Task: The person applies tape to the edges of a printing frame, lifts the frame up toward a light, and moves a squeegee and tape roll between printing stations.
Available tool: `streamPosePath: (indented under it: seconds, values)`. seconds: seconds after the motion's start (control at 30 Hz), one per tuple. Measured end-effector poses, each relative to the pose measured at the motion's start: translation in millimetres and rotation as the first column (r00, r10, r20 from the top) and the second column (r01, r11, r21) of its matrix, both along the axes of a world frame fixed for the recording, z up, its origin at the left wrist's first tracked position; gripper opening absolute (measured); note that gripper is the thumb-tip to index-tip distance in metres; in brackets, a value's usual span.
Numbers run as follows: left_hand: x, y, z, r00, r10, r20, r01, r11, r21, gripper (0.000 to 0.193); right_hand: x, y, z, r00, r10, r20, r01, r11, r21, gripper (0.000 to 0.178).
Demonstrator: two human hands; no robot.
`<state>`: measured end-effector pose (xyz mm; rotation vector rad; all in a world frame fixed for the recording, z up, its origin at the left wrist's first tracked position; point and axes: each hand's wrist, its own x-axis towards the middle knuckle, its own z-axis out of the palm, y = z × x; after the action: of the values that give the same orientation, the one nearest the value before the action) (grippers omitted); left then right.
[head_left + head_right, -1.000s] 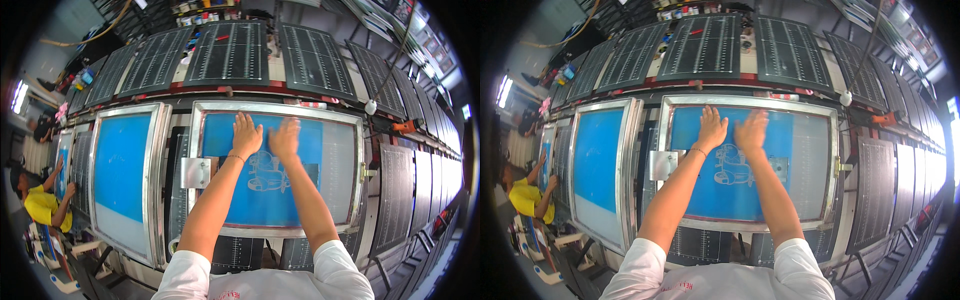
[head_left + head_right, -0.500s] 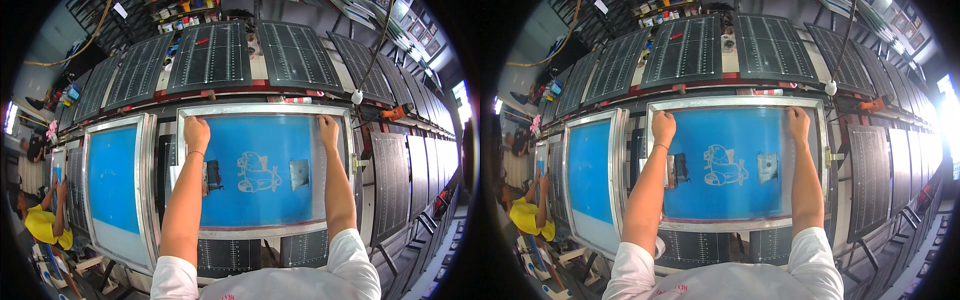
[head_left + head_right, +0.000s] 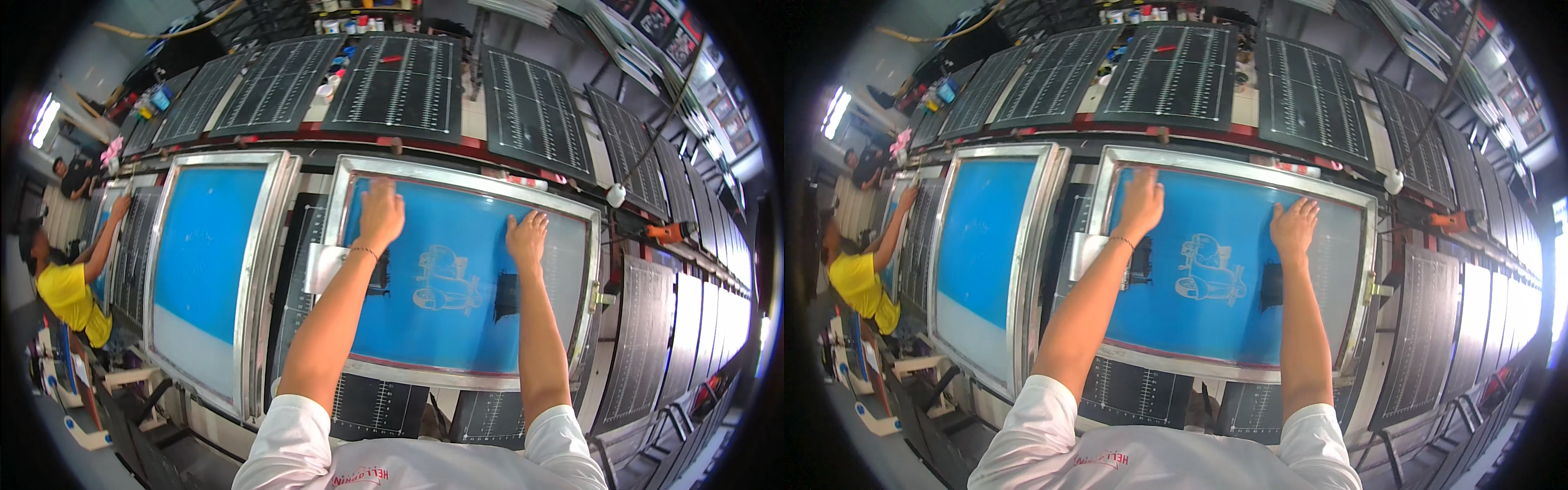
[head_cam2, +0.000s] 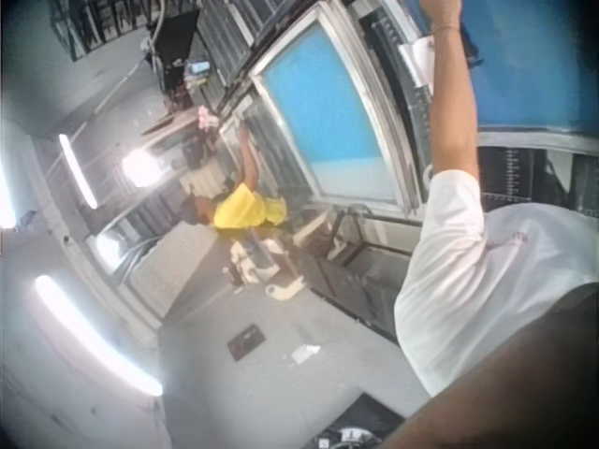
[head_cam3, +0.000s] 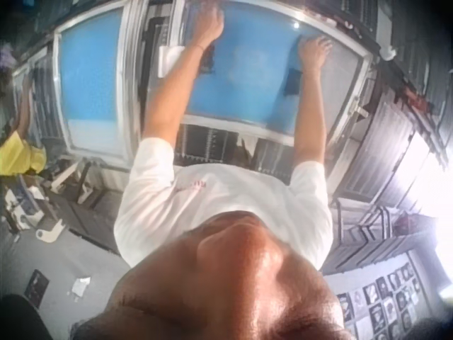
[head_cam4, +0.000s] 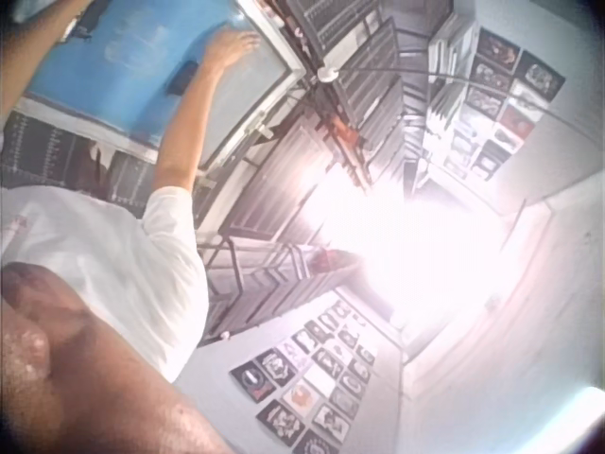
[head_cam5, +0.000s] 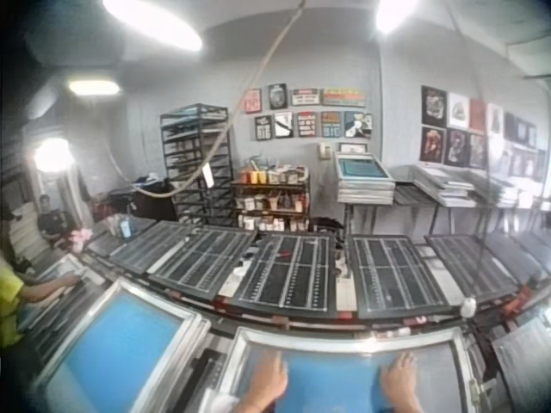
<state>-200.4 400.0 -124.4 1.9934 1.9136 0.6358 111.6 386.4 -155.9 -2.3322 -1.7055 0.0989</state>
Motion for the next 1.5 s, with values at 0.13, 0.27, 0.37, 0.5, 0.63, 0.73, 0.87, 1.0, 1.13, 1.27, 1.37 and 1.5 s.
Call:
streamPosePath:
  seconds: [0.13, 0.27, 0.37, 0.5, 0.63, 0.73, 0.87, 1.0, 1.13, 1.27, 1.37, 1.5]
  values:
    - [14.6, -100.6, 67.3, 0.884, -0.261, 0.388, 0.187, 0.958, 0.217, 0.035, -93.4, 0.4, 17.5, 0.954, 0.284, -0.091, -0.284, 0.959, 0.014, 0.056]
    - [-15.9, -229.4, 97.0, 0.855, -0.136, 0.5, 0.108, 0.991, 0.086, 0.023, -200.5, 17.6, 39.2, 0.709, 0.686, -0.162, -0.678, 0.727, 0.108, 0.04]
    - [-45.2, -302.5, 85.8, 0.88, 0.068, 0.47, -0.051, 0.998, -0.048, 0.02, -239.1, 42.6, 20.9, 0.573, 0.819, -0.025, -0.754, 0.539, 0.375, 0.04]
    - [-76.1, -366.9, 61.8, 0.872, 0.244, 0.424, -0.2, 0.969, -0.146, 0.019, -255.0, 36.6, 23.9, 0.607, 0.794, -0.039, -0.76, 0.594, 0.263, 0.047]
    - [-75.0, -382.2, 45.5, 0.839, 0.215, 0.499, -0.183, 0.977, -0.112, 0.019, -246.9, 29.0, 30.7, 0.642, 0.759, -0.11, -0.741, 0.651, 0.163, 0.053]
    - [-60.0, -379.5, 49.1, 0.829, 0.185, 0.528, -0.142, 0.982, -0.123, 0.019, -242.6, 29.8, 31.7, 0.633, 0.774, -0.028, -0.754, 0.625, 0.202, 0.051]
    - [-50.2, -376.7, 51.1, 0.837, 0.101, 0.538, -0.08, 0.995, -0.062, 0.019, -212.5, 28.8, 52.6, 0.482, 0.8, -0.358, -0.776, 0.579, 0.249, 0.052]
    - [-71.4, -351.1, 44.9, 0.887, 0.09, 0.452, -0.099, 0.995, -0.004, 0.02, -144.9, -46.3, 88.6, 0.285, 0.501, -0.817, -0.386, 0.84, 0.381, 0.044]
    - [-124.0, -277.9, 29.9, 0.902, 0.216, 0.374, -0.277, 0.953, 0.119, 0.027, -52.7, -196.0, 86.8, 0.141, 0.145, -0.979, -0.542, 0.839, 0.046, 0.035]
    - [-148.4, -191.6, 23.3, 0.893, 0.343, 0.291, -0.358, 0.934, 0.0, 0.056, -16.9, -347.2, 82.7, 0.253, -0.245, -0.936, -0.473, 0.812, -0.341, 0.031]
    - [-154.0, -163.4, 17.6, 0.915, 0.337, 0.223, -0.272, 0.922, -0.275, 0.055, -8.7, -418.8, 55.9, 0.113, -0.378, -0.919, -0.371, 0.842, -0.392, 0.032]
    - [-138.3, -157.2, 18.4, 0.951, 0.258, 0.173, -0.205, 0.939, -0.274, 0.05, -21.4, -451.0, 45.6, 0.034, -0.413, -0.91, -0.298, 0.865, -0.403, 0.033]
